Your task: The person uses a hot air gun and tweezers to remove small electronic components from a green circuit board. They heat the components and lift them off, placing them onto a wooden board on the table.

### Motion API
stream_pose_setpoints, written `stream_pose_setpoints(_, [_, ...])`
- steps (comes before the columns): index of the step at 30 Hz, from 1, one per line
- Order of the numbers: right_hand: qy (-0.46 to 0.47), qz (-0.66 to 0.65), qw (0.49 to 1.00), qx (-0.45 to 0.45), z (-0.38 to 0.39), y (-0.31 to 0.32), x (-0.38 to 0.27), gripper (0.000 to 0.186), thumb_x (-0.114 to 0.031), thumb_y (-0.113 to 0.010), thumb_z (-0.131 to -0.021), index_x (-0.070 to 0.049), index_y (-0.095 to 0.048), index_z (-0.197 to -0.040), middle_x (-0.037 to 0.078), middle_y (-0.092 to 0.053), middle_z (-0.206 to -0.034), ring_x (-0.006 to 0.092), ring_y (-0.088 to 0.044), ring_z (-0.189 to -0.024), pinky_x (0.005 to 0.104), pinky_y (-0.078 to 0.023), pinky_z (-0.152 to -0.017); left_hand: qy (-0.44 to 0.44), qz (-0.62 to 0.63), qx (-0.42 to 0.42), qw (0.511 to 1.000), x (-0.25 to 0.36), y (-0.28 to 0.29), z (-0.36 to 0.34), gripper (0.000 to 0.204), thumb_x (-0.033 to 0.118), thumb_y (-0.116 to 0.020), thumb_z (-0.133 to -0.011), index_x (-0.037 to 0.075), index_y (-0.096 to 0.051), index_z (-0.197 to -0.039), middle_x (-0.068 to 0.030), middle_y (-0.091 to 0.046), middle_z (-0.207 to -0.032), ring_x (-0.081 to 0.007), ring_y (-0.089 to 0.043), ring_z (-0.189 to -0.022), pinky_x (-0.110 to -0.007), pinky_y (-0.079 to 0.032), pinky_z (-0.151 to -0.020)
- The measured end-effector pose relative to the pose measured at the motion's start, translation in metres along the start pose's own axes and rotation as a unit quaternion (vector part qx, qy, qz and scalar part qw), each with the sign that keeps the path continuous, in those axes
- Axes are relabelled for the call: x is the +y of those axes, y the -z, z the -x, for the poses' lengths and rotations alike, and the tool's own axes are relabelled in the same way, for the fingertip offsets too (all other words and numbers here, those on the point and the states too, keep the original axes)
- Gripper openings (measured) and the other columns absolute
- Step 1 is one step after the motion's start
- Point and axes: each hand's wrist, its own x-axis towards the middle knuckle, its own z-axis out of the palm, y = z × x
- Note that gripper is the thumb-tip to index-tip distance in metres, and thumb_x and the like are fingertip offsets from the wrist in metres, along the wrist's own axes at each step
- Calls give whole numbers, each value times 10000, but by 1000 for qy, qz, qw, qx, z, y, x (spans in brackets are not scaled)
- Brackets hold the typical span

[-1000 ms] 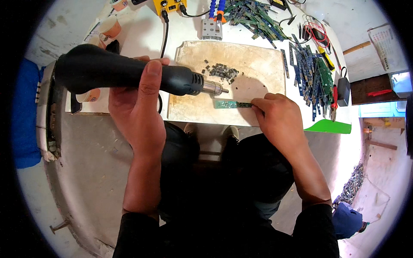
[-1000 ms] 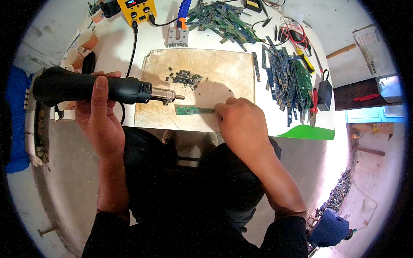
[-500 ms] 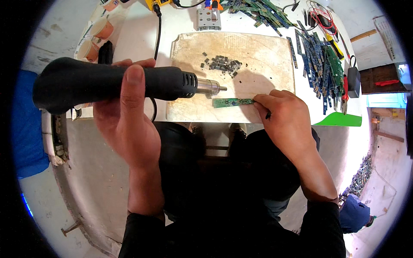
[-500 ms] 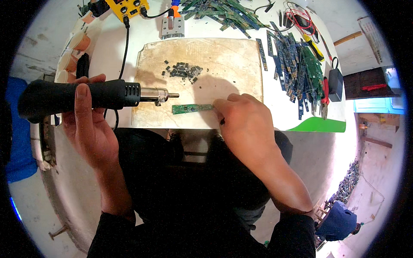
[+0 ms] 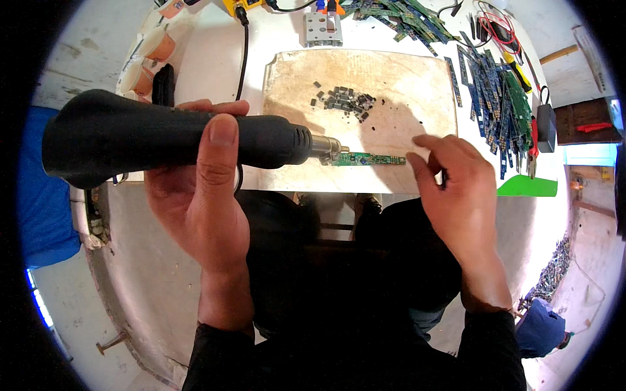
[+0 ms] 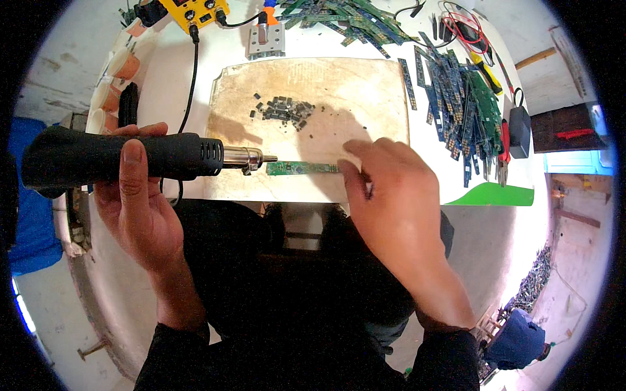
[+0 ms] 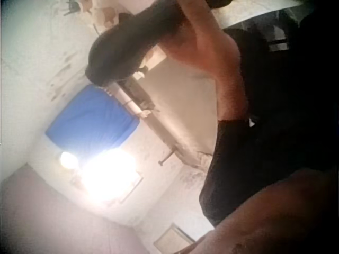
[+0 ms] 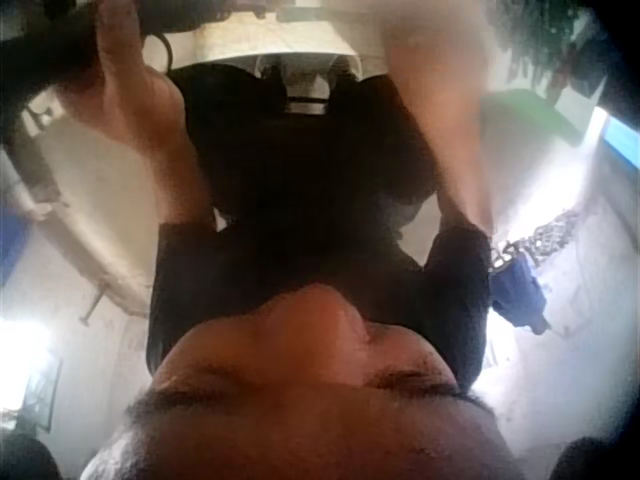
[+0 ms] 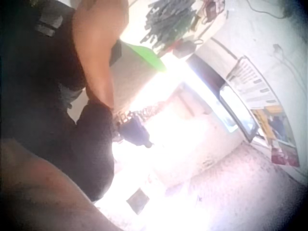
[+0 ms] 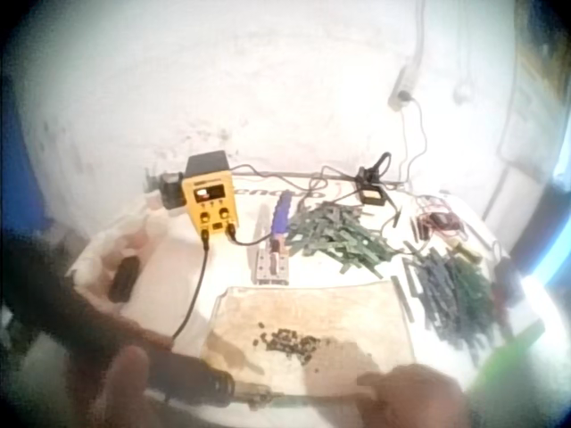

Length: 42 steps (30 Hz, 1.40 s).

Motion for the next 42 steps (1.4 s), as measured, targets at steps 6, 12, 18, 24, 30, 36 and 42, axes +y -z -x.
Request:
stream_pose_setpoints(6, [-31, -365, 922, 129, 0, 3, 7, 143, 3, -658, -1019, 36, -690, -1154, 94, -748, -1063, 81, -623, -816, 248, -535, -736, -19, 13, -29, 999, 0, 3, 1, 430, 129, -793, -958, -4, -556, -1293, -147, -697, -1180, -311, -728, -1118, -433, -610, -993])
stream_pose_setpoints(12, [3, -398, 906, 147, -6, 28, 9, 228, -92, -593, -1079, 41, -705, -1227, 191, -730, -1252, 117, -626, -820, 259, -510, -733, -13, -12, -8, 1000, 2, -3, 1, 433, 73, -782, -956, -11, -542, -1306, -140, -699, -1159, -295, -732, -1096, -407, -602, -993])
stream_pose_setpoints(18, [55, -387, 909, 141, -17, 33, -15, 250, -113, -620, -1068, 46, -705, -1241, 152, -696, -1178, 143, -647, -821, 286, -536, -729, -13, -2, -23, 1000, 1, -4, 3, 391, 12, -777, -942, -18, -568, -1271, -143, -698, -1154, -279, -735, -1078, -382, -597, -986])
stream_pose_setpoints(24, [31, -395, 908, 134, -12, 8, -2, 224, -34, -665, -1030, 61, -698, -1229, 115, -708, -1100, 145, -694, -856, 296, -606, -778, -10, -13, -17, 1000, 2, -7, 5, 356, 3, -780, -936, -20, -592, -1238, -146, -705, -1149, -259, -734, -1068, -359, -594, -980])
stream_pose_setpoints(30, [-18, -407, 899, 160, -15, 4, 7, 201, 24, -679, -1007, 67, -699, -1202, 69, -707, -1008, 107, -678, -833, 238, -558, -767, -22, 10, -61, 998, 3, -14, 7, 348, 11, -791, -931, -16, -602, -1222, -157, -717, -1125, -222, -726, -1040, -344, -593, -969])
stream_pose_setpoints(36, [-21, -419, 889, 182, -12, 7, 5, 206, 24, -693, -997, 64, -705, -1199, 58, -710, -1006, 89, -659, -831, 222, -538, -764, -19, 12, -87, 996, 4, -23, 14, 357, 24, -801, -928, -26, -606, -1223, -161, -715, -1142, -224, -728, -1054, -341, -601, -955])
stream_pose_setpoints(42, [-13, -410, 893, 182, -14, 6, 18, 192, 19, -703, -993, 57, -715, -1180, 32, -694, -957, 74, -646, -832, 204, -518, -762, 5, 10, -105, 994, 4, -22, 16, 382, 33, -810, -922, -29, -602, -1236, -158, -709, -1156, -260, -726, -1121, -373, -613, -982])
